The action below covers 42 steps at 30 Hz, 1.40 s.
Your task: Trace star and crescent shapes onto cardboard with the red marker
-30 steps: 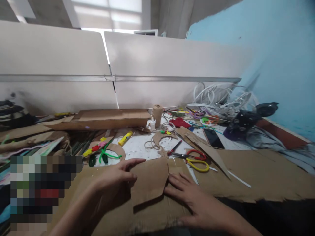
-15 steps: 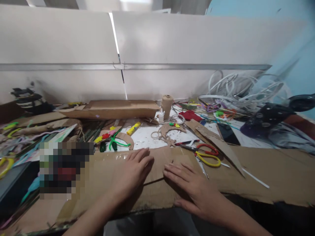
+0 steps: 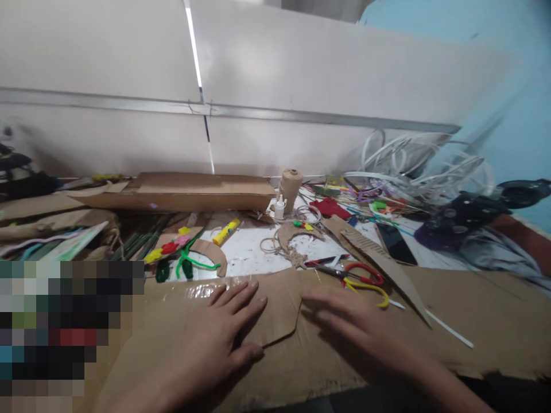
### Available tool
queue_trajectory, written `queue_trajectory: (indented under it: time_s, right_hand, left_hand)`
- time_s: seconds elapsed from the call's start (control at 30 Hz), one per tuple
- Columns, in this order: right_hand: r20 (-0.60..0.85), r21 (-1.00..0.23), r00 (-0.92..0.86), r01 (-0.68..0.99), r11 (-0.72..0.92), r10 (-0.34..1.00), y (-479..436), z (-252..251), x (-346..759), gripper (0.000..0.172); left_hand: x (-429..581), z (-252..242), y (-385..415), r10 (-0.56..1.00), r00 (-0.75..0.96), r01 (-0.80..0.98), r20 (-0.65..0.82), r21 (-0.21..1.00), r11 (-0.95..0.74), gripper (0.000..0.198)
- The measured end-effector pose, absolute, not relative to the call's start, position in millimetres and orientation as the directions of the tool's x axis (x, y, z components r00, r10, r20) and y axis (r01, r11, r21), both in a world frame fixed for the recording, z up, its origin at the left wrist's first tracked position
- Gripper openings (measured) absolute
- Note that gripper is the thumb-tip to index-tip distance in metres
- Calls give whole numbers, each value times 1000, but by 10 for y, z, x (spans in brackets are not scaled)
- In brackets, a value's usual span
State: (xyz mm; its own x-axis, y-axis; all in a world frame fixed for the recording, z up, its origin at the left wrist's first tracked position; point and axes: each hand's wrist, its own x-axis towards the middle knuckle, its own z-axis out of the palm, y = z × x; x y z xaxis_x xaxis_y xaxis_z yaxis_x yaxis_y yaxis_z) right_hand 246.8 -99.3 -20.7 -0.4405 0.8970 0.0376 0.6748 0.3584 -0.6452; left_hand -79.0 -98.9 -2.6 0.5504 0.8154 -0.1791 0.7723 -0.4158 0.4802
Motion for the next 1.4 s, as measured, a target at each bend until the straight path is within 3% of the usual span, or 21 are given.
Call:
queue_trajectory:
  time_s: [0.07, 0.13, 0.17, 0.4, 0.6, 0.8, 0.9, 1.07, 1.23, 1.4]
  right_hand:
    - [147, -512, -330, 781, 357, 933, -720, -133, 2626, 35]
    - [182, -244, -403, 865, 438, 897, -432, -91, 2764, 39]
    - [169, -187, -416, 877, 443, 894, -300, -85, 2815, 38]
    - [38, -16, -510, 860, 511, 860, 134, -173, 2856, 23]
    - [126, 90, -444, 896, 435, 887, 141, -76, 2904, 27]
    - [249, 7, -328, 941, 337, 911, 30, 166, 2965, 15]
    - [185, -110, -343, 924, 366, 921, -5, 104, 2783, 21]
    - [78, -226, -369, 898, 377, 926, 68, -144, 2425, 6]
    - [62, -324, -333, 885, 335, 941, 154, -253, 2355, 13]
    - [53, -478, -253, 843, 247, 966, 132, -154, 2406, 12]
  left_hand:
    - [-782, -1, -979, 815, 557, 767, -161, 477, -429, 75]
    - [-785, -6, -968, 802, 577, 757, -152, 467, -457, 74]
    - [-791, -23, -960, 798, 584, 755, -146, 460, -468, 74]
    - [-830, -147, -898, 788, 608, 727, -100, 469, -501, 79]
    - [-853, -109, -911, 776, 620, 708, -112, 507, -492, 73]
    - [-908, -273, -934, 742, 668, 655, -57, 517, -550, 82]
    - [-909, -325, -957, 731, 681, 632, -35, 532, -563, 85]
    - [-908, -285, -988, 736, 677, 627, -6, 527, -574, 68]
    - [-862, -198, -965, 693, 719, 618, -51, 503, -604, 59]
    - [-831, -274, -976, 673, 739, 570, 15, 519, -638, 61]
